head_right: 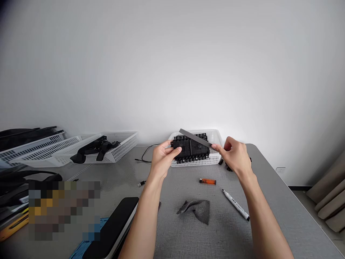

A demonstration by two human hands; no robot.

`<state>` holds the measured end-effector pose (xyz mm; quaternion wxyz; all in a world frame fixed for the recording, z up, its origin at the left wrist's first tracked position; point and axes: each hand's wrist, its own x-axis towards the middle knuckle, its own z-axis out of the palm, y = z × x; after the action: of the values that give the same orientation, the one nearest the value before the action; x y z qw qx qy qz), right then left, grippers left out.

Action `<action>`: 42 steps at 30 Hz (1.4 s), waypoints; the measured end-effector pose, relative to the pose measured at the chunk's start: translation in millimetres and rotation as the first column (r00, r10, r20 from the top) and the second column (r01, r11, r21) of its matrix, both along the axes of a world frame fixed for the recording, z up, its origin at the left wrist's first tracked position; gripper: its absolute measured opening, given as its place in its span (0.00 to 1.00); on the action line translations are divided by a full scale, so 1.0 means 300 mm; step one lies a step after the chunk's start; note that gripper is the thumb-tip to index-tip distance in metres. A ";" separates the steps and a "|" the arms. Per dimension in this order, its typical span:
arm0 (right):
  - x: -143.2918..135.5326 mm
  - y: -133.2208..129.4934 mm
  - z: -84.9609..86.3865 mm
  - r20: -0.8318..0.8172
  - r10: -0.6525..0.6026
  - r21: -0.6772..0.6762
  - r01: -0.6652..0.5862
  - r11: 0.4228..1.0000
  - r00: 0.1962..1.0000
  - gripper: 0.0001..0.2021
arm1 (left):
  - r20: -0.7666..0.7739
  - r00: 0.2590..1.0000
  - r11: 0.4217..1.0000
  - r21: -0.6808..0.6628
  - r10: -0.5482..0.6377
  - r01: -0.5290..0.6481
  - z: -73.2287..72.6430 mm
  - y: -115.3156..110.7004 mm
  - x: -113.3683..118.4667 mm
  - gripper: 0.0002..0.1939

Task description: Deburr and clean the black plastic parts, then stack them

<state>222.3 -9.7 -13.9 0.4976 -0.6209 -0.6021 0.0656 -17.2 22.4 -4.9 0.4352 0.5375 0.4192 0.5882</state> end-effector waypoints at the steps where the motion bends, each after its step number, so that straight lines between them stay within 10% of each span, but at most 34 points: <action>1: -0.007 -0.004 0.001 0.003 0.011 0.004 -0.011 1.000 1.000 0.31 | -0.006 1.000 1.000 -0.003 0.003 -0.003 -0.001 0.001 0.001 0.23; 42: 0.010 -0.009 0.012 -0.060 -0.029 -0.004 0.029 1.000 0.998 0.31 | 0.099 0.995 1.000 -0.002 0.009 -0.008 0.013 -0.015 -0.022 0.25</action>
<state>225.3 -12.4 -10.5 0.5154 -0.6281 -0.5778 0.0779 -23.8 18.0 -0.8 0.4533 0.5056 0.3998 0.6156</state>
